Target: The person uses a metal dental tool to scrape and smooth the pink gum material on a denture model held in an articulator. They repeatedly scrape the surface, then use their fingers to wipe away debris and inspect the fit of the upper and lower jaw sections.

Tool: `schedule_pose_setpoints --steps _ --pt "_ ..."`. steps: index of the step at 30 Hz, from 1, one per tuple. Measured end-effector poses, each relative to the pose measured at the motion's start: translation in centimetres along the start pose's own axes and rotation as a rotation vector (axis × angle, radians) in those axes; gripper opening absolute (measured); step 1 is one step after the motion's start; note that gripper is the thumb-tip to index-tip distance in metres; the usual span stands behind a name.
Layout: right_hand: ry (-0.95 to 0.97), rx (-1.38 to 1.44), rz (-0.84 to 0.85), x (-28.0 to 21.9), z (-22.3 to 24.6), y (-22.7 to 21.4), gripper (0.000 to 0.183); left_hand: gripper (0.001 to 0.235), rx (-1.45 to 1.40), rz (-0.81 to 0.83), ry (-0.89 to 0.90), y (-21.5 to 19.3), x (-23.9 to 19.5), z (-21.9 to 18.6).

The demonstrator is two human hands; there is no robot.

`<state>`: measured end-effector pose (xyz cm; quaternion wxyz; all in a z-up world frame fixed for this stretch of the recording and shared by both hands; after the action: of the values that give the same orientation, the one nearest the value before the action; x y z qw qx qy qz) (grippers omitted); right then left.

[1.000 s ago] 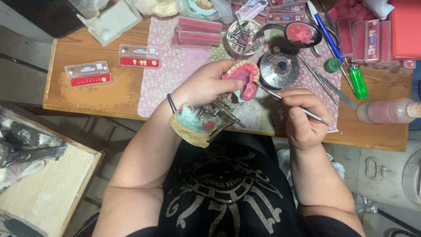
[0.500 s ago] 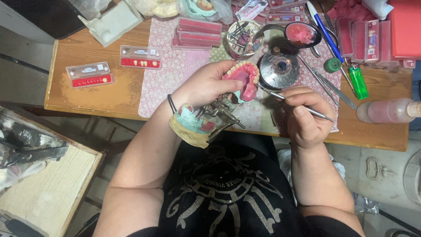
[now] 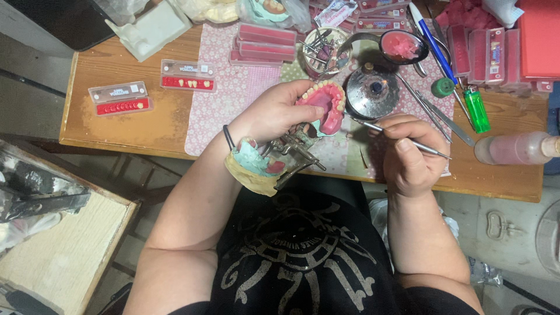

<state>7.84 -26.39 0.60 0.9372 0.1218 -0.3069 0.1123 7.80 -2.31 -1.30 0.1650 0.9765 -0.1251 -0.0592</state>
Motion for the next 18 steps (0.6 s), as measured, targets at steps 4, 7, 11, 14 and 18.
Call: schedule_pose_setpoints --steps 4,7,11,14,18 --pt "0.004 0.009 -0.004 0.06 0.18 0.25 0.024 0.027 -0.003 -0.001 0.004 -0.11 0.00 0.15" --pt "0.009 0.002 -0.008 0.23 0.35 0.41 0.024 0.027 -0.012 0.006 -0.002 0.07 -0.10 0.08" --pt "0.023 0.019 -0.018 0.30 0.71 1.03 0.024 0.029 -0.001 0.001 -0.003 0.11 -0.20 -0.21" --pt "0.019 0.015 -0.025 0.17 0.66 0.99 0.024 0.029 -0.001 0.003 0.001 0.01 -0.19 -0.19" --pt "0.019 0.006 -0.026 0.16 0.56 0.87 0.024 0.029 -0.008 -0.001 0.000 -0.06 -0.12 0.07"
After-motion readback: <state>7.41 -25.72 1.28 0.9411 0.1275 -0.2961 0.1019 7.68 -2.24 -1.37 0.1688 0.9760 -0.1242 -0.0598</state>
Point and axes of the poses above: each hand's wrist, its own x-axis towards the middle knuckle, its own y-axis out of the palm, z = x × y, the point moved 8 cm from there along x, towards the middle knuckle, and after that the axes turned 5 degrees about -x, right-handed, at the moved point
